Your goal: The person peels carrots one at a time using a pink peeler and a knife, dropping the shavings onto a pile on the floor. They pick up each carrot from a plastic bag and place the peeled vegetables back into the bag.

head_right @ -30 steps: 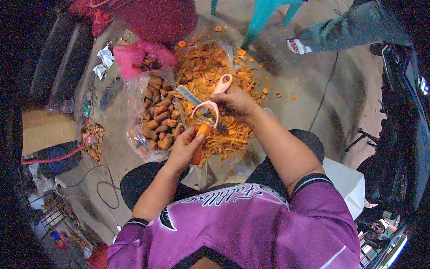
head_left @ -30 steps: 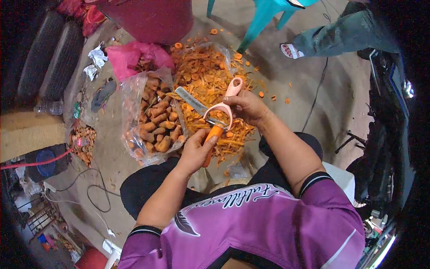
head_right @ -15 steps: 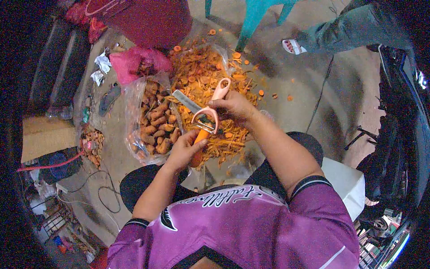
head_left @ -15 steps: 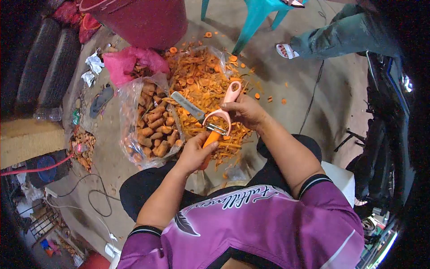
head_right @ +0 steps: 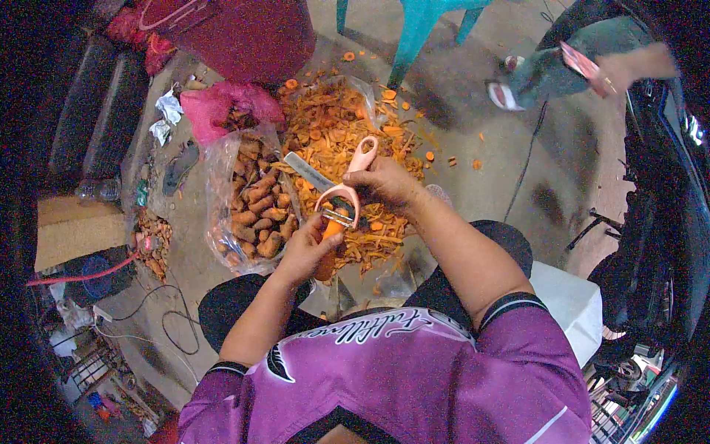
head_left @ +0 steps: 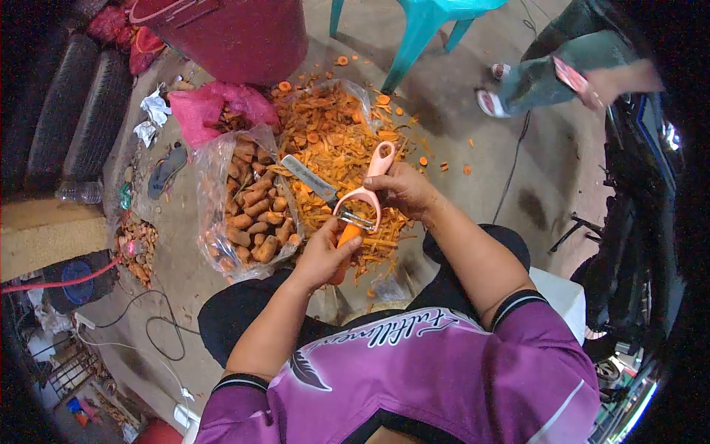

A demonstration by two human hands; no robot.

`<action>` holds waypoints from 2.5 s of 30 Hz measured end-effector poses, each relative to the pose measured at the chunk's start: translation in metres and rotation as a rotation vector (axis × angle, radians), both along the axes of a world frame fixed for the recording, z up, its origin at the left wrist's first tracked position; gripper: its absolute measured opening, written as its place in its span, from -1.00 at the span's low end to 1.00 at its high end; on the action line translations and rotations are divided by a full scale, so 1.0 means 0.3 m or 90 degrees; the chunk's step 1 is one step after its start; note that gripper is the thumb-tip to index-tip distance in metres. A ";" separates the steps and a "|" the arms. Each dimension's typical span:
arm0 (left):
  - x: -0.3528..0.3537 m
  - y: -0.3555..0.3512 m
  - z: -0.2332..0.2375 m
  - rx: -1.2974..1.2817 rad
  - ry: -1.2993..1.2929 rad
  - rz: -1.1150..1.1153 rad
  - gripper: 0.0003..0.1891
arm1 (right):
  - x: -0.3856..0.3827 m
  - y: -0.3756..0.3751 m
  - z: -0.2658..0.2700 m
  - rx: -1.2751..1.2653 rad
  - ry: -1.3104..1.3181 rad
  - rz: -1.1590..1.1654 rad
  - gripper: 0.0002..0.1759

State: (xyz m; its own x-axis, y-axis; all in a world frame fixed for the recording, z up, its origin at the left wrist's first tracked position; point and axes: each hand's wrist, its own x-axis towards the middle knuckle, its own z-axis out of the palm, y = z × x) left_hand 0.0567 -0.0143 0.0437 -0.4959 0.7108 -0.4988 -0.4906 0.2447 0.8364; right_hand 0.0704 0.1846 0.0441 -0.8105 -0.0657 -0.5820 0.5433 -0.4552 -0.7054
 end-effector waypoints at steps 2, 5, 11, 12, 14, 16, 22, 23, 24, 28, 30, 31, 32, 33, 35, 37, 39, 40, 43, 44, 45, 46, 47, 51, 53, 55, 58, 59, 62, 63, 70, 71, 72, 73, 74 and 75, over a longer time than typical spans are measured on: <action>-0.001 0.002 0.014 -0.013 -0.002 -0.006 -0.66 | 0.001 0.002 -0.004 -0.001 0.002 0.006 -0.79; -0.002 0.001 0.020 -0.035 0.024 -0.024 -0.69 | 0.002 0.001 -0.011 0.003 0.004 0.005 -0.79; -0.032 0.010 0.088 -0.123 0.063 -0.054 -0.72 | -0.012 -0.001 -0.046 0.007 0.028 0.012 -0.76; -0.019 0.002 0.059 -0.081 0.060 -0.018 -0.72 | -0.015 -0.006 -0.043 0.005 0.025 0.015 -0.76; -0.007 -0.018 0.020 -0.032 0.042 0.022 -0.73 | -0.022 -0.023 -0.042 -0.006 0.017 0.009 -0.76; -0.005 -0.035 0.010 -0.016 0.011 0.029 -0.74 | -0.031 -0.044 -0.043 -0.022 0.004 -0.006 -0.77; -0.002 -0.081 0.082 -0.036 -0.001 0.036 -0.75 | -0.052 -0.118 -0.029 -0.022 0.000 0.016 -0.82; 0.005 -0.086 0.082 -0.021 -0.010 0.062 -0.76 | -0.053 -0.132 -0.046 -0.055 -0.012 0.015 -0.83; 0.016 -0.093 0.074 -0.007 -0.020 0.088 -0.76 | -0.055 -0.145 -0.052 -0.052 -0.012 0.016 -0.82; 0.020 -0.146 0.035 -0.027 -0.030 0.075 -0.77 | -0.060 -0.188 -0.038 -0.027 -0.018 0.012 -0.81; 0.020 -0.161 0.048 -0.040 -0.022 0.075 -0.78 | -0.066 -0.208 -0.035 -0.016 -0.013 0.020 -0.81; 0.018 -0.165 0.055 -0.048 -0.018 0.075 -0.78 | -0.069 -0.213 -0.040 -0.014 -0.007 0.030 -0.82; 0.019 -0.169 0.053 -0.044 -0.015 0.080 -0.78 | -0.071 -0.218 -0.043 -0.013 -0.002 0.041 -0.82; 0.022 -0.173 0.045 -0.040 -0.011 0.084 -0.78 | -0.072 -0.225 -0.037 -0.015 -0.001 0.041 -0.82; 0.022 -0.177 0.027 -0.037 0.061 0.087 -0.78 | -0.072 -0.236 -0.018 -0.018 0.001 0.041 -0.82; 0.018 -0.181 0.012 -0.041 0.193 0.086 -0.78 | -0.079 -0.236 -0.013 -0.001 -0.010 0.020 -0.83; 0.015 -0.178 0.033 -0.030 0.195 0.103 -0.76 | -0.084 -0.220 -0.042 -0.056 -0.029 -0.013 -0.84; 0.005 -0.176 0.055 -0.026 0.197 0.112 -0.75 | -0.092 -0.212 -0.032 -0.040 -0.038 -0.079 -0.81; -0.015 -0.186 0.038 -0.055 0.157 0.101 -0.69 | -0.099 -0.189 0.004 -0.055 -0.028 -0.159 -0.77; -0.014 -0.189 0.015 -0.024 0.163 0.115 -0.68 | -0.097 -0.193 0.008 -0.050 -0.009 -0.151 -0.77; -0.012 -0.188 0.007 -0.038 0.221 0.129 -0.70 | -0.096 -0.194 0.019 -0.045 0.011 -0.143 -0.76; -0.017 -0.188 0.006 -0.063 0.266 0.103 -0.70 | -0.091 -0.196 0.029 -0.039 0.030 -0.136 -0.75; -0.027 -0.190 0.003 -0.088 0.309 0.077 -0.71 | -0.086 -0.205 0.033 -0.037 0.043 -0.121 -0.76; -0.017 -0.181 0.019 -0.110 0.332 0.086 -0.71 | -0.076 -0.207 0.019 0.083 0.040 0.028 -0.78; 0.006 -0.170 0.058 -0.088 0.405 0.133 -0.70 | -0.098 -0.139 -0.034 0.093 0.069 -0.050 -0.78; 0.004 -0.168 0.067 -0.103 0.472 0.142 -0.68 | -0.103 -0.135 -0.029 0.103 0.088 -0.117 -0.78; -0.001 -0.178 0.061 -0.186 0.508 0.100 -0.67 | -0.086 -0.215 -0.011 -0.003 0.093 -0.129 -0.80; -0.005 -0.181 0.066 -0.213 0.497 0.075 -0.66 | -0.075 -0.230 0.018 0.009 0.096 -0.068 -0.80; 0.018 -0.183 0.040 -0.187 0.515 0.114 -0.66 | -0.100 -0.174 -0.042 0.180 0.064 -0.031 -0.79; 0.022 -0.181 0.038 -0.160 0.531 0.145 -0.66 | -0.104 -0.175 -0.036 0.117 0.076 -0.070 -0.79; 0.011 -0.200 0.053 -0.189 0.632 0.126 -0.65 | -0.094 -0.220 -0.023 0.020 0.030 -0.070 -0.78; 0.016 -0.200 0.054 -0.168 0.652 0.137 -0.65 | -0.110 -0.188 -0.057 0.254 0.068 -0.030 -0.77; 0.017 -0.201 0.055 -0.147 0.673 0.144 -0.65 | -0.107 -0.188 -0.050 0.170 0.073 -0.072 -0.77; 0.010 -0.203 0.053 -0.132 0.634 0.155 -0.65 | -0.105 -0.189 -0.040 0.087 0.077 -0.111 -0.78; 0.000 -0.205 0.049 -0.117 0.593 0.171 -0.65 | -0.105 -0.190 -0.024 0.007 0.080 -0.145 -0.78; -0.003 -0.206 0.045 -0.104 0.550 0.189 -0.65 | -0.102 -0.221 0.015 -0.094 0.107 -0.168 -0.78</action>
